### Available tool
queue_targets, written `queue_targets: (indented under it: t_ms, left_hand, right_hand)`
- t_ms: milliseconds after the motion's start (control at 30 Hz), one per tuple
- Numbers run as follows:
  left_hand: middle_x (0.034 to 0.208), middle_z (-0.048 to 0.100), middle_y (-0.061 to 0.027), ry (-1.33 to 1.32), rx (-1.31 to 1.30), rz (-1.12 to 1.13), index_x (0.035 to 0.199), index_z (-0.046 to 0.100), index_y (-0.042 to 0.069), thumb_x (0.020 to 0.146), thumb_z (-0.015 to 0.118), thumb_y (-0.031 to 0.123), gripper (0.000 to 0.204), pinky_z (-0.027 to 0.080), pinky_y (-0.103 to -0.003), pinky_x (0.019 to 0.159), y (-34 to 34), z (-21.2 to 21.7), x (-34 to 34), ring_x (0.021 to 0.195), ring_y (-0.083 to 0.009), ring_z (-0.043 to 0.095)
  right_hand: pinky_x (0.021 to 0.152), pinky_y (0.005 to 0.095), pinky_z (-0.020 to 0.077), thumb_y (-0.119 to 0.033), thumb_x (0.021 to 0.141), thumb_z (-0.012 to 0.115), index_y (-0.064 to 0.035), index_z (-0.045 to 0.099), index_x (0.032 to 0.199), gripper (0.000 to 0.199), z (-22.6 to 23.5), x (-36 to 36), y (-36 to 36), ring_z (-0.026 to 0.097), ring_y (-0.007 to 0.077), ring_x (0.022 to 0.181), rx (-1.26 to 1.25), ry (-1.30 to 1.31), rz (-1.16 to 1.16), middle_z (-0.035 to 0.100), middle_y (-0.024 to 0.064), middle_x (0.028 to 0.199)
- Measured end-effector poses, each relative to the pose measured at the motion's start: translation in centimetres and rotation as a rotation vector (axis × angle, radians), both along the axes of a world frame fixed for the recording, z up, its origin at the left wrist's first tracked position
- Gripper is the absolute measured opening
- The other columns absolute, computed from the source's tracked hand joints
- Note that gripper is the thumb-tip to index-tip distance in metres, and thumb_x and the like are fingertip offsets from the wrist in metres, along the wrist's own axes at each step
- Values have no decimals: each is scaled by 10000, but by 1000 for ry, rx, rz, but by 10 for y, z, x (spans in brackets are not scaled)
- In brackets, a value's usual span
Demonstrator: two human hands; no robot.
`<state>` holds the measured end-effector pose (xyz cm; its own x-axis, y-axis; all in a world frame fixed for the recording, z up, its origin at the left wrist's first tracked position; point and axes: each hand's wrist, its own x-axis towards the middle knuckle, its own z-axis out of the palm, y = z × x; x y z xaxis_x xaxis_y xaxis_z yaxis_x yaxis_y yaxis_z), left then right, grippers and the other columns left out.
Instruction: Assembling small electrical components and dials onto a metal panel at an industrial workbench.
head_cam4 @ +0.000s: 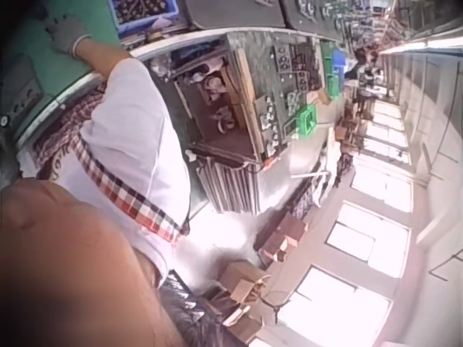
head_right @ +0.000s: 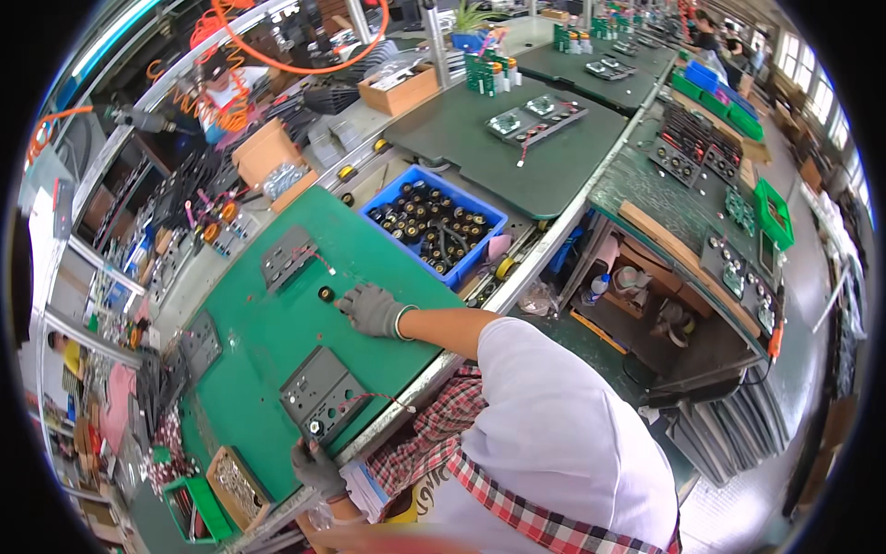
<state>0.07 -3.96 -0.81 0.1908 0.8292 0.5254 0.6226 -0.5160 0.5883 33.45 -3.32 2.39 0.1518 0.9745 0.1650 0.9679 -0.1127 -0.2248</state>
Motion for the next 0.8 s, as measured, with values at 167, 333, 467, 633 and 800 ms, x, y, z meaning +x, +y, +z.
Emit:
queue_targets:
  t_ms: [167,333,467,633,800]
  left_hand:
    - [792,588,-179,-16,-56,-29,842,553,-12,789,596,235,257,445,-418,631,4,2,10,717,-347,568]
    - [791,613,-166,47,-9,51,881,584,-4,807,585,245,260,461,-379,649,8,5,5,726,-294,598]
    - [814,623,-158,105,42,121,916,619,24,789,598,231,244,475,-380,691,9,-6,-8,756,-312,603]
    - [806,606,-151,86,-165,-46,875,627,84,795,581,302,237,458,-411,668,25,6,20,761,-325,590]
    - [809,547,-126,96,-34,124,883,560,88,815,555,381,301,446,-429,641,-2,3,-8,747,-325,543]
  right_hand:
    - [934,397,362,-241,842,460,-161,451,1250,416,-5,9,-10,458,257,1095,10,54,-55,510,69,1137]
    - [930,389,373,-233,845,454,-156,483,1212,376,2,5,1,469,265,1090,30,74,-48,516,80,1142]
    - [835,408,447,-206,826,466,-119,562,1086,291,12,-16,16,563,300,946,130,138,174,585,145,1017]
    - [749,430,469,-119,775,556,-85,562,1092,319,-5,14,2,593,344,848,418,188,70,613,181,924]
    - [779,417,444,-120,768,546,-76,433,1173,423,-29,2,10,519,323,934,315,-97,100,542,145,1011]
